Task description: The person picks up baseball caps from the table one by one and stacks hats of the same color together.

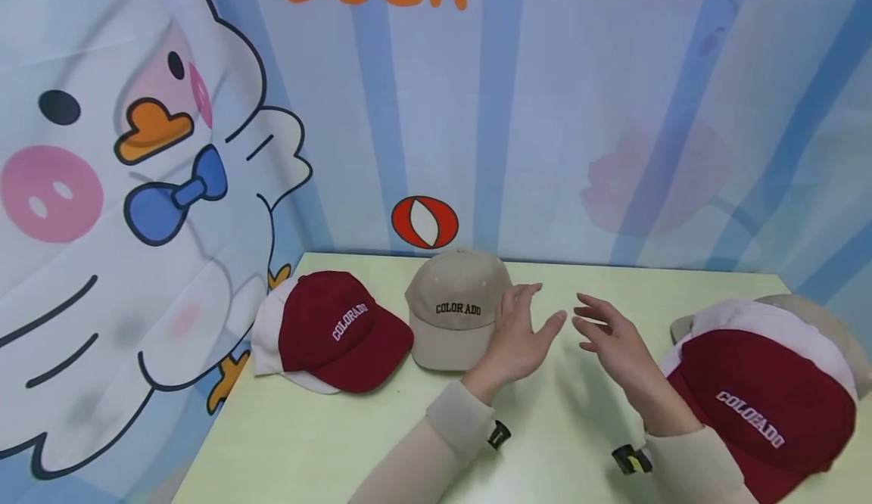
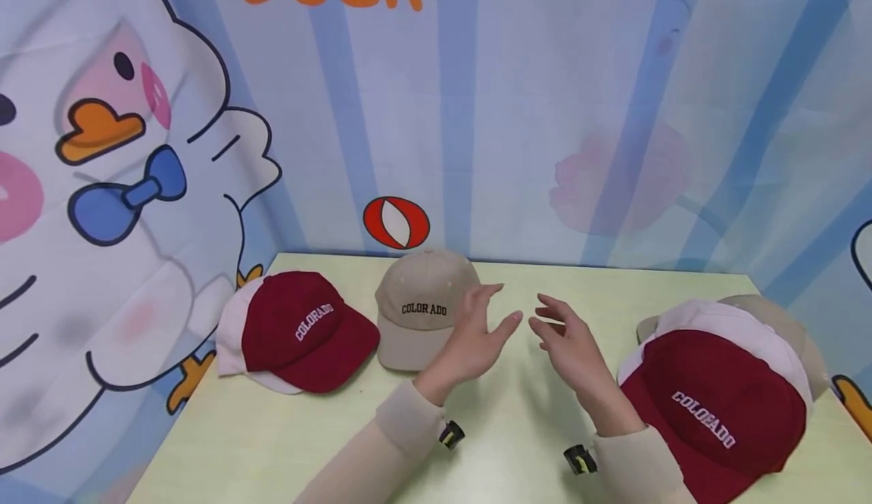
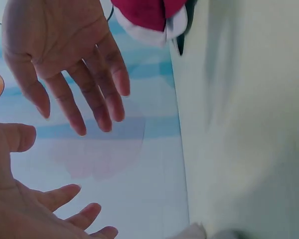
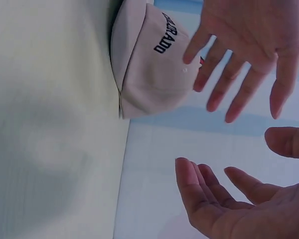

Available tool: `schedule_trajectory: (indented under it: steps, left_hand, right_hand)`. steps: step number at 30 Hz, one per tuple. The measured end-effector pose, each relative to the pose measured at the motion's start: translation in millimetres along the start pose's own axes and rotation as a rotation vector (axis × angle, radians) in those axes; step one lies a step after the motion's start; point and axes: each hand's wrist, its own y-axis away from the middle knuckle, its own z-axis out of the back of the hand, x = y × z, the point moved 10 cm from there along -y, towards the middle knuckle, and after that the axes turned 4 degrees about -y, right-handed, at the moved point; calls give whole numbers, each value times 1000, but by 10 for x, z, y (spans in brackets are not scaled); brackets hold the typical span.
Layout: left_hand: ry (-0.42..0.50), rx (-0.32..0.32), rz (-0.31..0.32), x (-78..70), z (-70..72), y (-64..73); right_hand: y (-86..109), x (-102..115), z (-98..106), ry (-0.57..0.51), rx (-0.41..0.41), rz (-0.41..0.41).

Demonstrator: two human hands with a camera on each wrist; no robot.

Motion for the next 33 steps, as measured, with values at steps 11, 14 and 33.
schedule_trajectory:
  steps: [11, 14, 33]
  left_hand:
    - [45, 187, 39, -180, -627, 167]
    - [54, 231, 29, -226, -799, 195]
    - [260, 511, 164, -177, -1689, 413]
  right_hand:
    - [485, -273, 600, 94, -128, -15]
    - [614, -393, 762, 86, -183, -38]
    - [1399, -928, 2123, 91, -813, -236]
